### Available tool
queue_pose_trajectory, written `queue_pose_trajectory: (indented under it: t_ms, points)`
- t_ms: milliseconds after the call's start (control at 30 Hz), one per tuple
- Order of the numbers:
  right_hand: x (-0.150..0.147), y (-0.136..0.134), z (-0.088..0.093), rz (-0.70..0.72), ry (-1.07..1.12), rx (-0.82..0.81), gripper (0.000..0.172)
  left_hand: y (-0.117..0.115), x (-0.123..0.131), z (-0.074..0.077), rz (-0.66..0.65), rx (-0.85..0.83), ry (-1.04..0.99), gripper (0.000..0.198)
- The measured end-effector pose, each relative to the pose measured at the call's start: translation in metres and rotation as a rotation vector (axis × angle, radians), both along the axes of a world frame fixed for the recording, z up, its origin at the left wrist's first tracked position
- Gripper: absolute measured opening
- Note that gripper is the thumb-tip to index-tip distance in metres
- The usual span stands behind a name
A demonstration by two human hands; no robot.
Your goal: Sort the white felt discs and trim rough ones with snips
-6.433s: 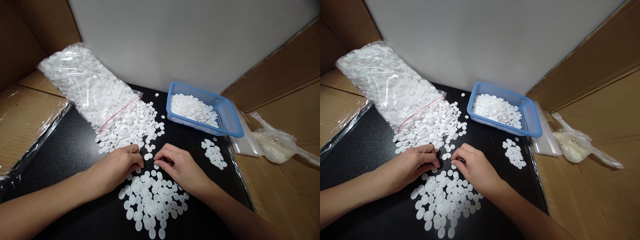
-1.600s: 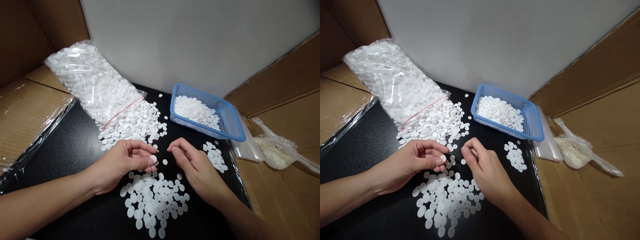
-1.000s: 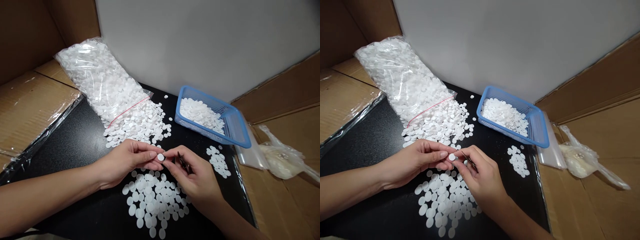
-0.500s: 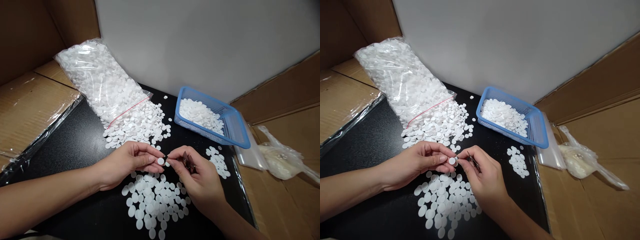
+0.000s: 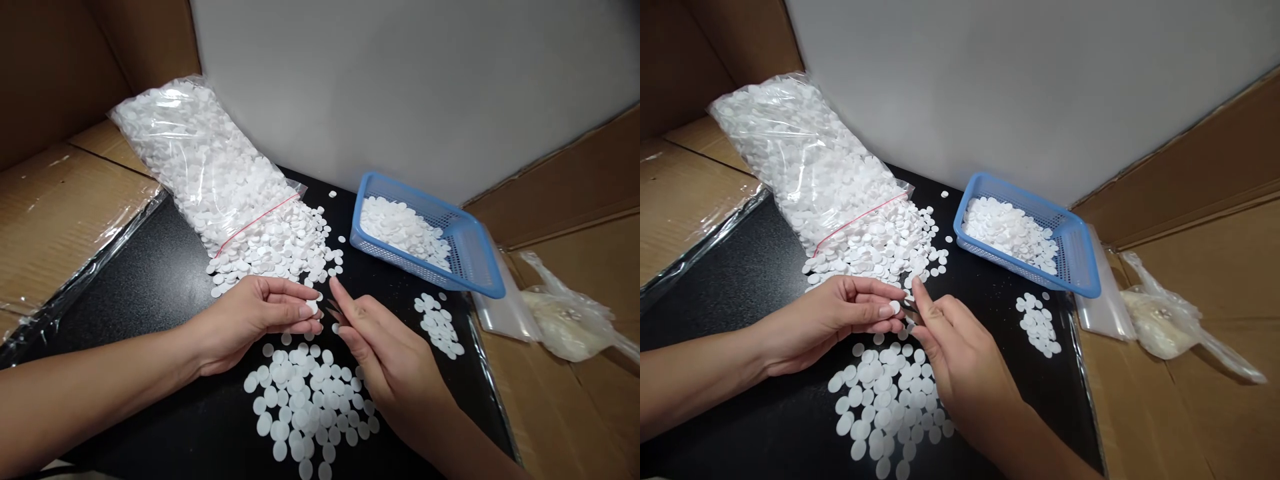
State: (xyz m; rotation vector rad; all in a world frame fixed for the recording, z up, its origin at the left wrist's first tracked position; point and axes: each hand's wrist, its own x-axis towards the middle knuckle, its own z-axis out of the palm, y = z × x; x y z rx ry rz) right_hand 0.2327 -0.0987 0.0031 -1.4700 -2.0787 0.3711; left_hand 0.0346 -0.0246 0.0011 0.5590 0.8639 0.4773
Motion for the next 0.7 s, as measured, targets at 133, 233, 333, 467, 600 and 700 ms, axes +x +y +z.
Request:
queue_pose_trajectory:
  t_ms: [133, 233, 333, 467, 600, 700]
  points:
    - [-0.0009, -0.0021, -0.0052, -0.011, -0.141, 0.105, 0.043, 0.0008, 0.0000, 0.0000, -0.005, -0.030, 0.006, 0.010]
    - [-0.0013, -0.0017, -0.0062, -0.013, -0.180, 0.147, 0.042, -0.0005, 0.0004, -0.0003, -0.035, -0.028, 0.004, 0.007]
    - [-0.0012, -0.0013, -0.0058, -0.019, -0.199, 0.164, 0.040, -0.0016, 0.0008, 0.0002, -0.060, -0.038, 0.003, 0.010]
    - [-0.0014, -0.0014, -0.0046, -0.009, -0.218, 0.176, 0.036, -0.0013, 0.0014, 0.0014, -0.063, -0.047, 0.006, 0.010]
    - [-0.0022, -0.0010, -0.0037, -0.011, -0.245, 0.190, 0.036, -0.0014, 0.0017, 0.0022, -0.063, -0.052, 0.006, 0.010]
    - [-0.0026, -0.0008, -0.0036, -0.005, -0.254, 0.194, 0.035, -0.0026, 0.0013, 0.0023, -0.060, -0.045, 0.002, 0.013]
